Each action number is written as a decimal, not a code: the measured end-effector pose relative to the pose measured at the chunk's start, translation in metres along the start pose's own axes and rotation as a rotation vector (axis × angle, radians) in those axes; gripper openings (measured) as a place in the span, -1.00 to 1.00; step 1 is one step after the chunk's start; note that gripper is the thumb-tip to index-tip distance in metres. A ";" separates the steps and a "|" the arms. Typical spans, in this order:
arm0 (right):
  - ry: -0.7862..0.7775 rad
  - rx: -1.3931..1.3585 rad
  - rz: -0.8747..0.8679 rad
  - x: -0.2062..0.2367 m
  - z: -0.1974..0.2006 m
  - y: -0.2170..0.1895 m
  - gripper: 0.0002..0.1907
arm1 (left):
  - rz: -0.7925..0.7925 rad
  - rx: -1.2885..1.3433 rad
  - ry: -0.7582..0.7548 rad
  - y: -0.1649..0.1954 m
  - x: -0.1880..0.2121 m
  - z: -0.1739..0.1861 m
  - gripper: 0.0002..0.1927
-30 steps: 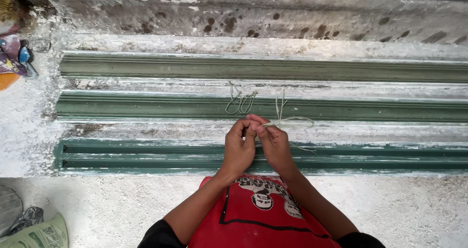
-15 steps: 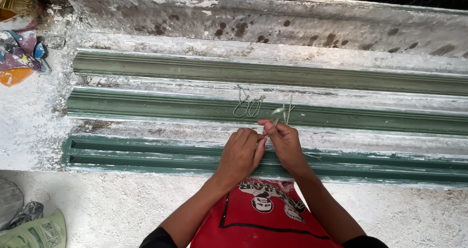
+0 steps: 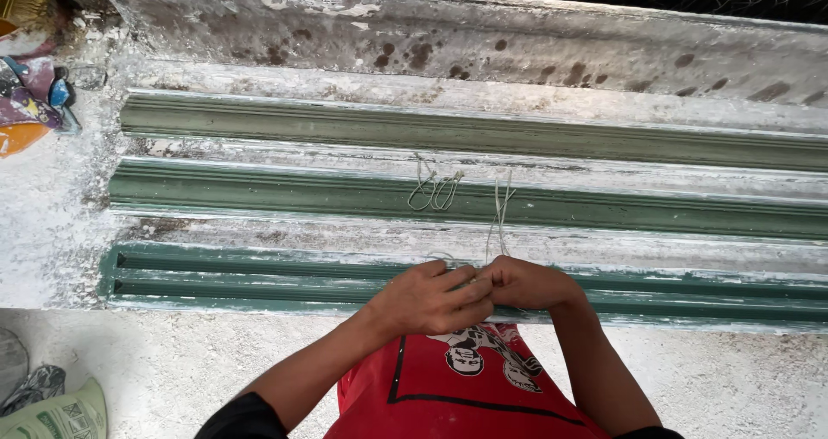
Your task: The person takes thin flexible strips one at a time from a pile on a green-painted rail and bends and twists each strip by hand into a loop shape, placing the finished loops in a row on the rail. The person repeats this loop-forming action with successive strips throughout the clip.
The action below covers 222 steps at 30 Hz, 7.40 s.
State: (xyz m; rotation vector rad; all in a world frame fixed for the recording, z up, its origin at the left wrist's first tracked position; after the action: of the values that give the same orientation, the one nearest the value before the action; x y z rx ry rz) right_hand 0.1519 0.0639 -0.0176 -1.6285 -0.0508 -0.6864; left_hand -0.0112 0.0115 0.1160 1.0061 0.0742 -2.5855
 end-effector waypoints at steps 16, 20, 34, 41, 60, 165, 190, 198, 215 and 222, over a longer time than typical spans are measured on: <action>1.168 0.771 0.772 0.034 -0.019 -0.134 -0.97 | 1.207 1.217 0.557 -0.023 0.023 -0.038 -0.77; 1.154 0.674 0.834 0.031 -0.023 -0.127 -0.95 | 1.289 1.503 0.665 -0.025 0.023 -0.048 -0.76; 1.093 0.100 1.032 0.024 -0.018 -0.091 -0.82 | 1.030 0.900 0.540 -0.027 0.010 -0.015 -0.85; 0.992 -0.164 0.828 0.021 -0.013 -0.086 -0.91 | 0.952 0.681 0.468 -0.028 0.004 -0.003 -0.81; 1.091 0.369 0.630 0.023 -0.018 -0.116 -0.81 | 1.179 0.955 0.605 -0.044 0.030 -0.034 -0.77; 0.629 -0.946 0.673 -0.007 0.014 -0.016 -0.89 | 0.859 1.304 0.156 -0.034 0.031 -0.031 -0.82; 0.685 -0.891 0.561 -0.025 0.016 -0.028 -0.89 | 0.922 1.502 0.233 -0.060 0.062 -0.061 -0.73; 0.737 -0.838 0.602 -0.025 0.020 -0.034 -0.86 | 1.085 1.121 0.157 -0.061 0.052 -0.070 -0.92; 0.760 -0.370 0.342 -0.043 0.006 -0.041 -0.90 | 1.347 0.764 0.248 -0.126 0.097 -0.061 -0.82; 0.847 -0.448 0.162 -0.026 0.035 -0.023 -0.77 | 1.319 1.409 -0.144 -0.098 0.094 -0.087 -0.71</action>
State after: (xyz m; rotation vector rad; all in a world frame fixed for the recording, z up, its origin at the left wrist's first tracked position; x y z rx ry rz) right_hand 0.1350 0.1093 -0.0090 -1.6040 0.8905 -1.2696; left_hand -0.0540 0.0888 -0.0186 0.6813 -1.8813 -1.1487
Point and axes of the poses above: each hand's wrist, its own x-axis away from the middle knuckle, its own z-axis out of the back of the hand, y = z × x, the point moved 6 cm from there along -x, towards the middle knuckle, and after that the axes turned 2 degrees about -z, right-handed, at the moved point
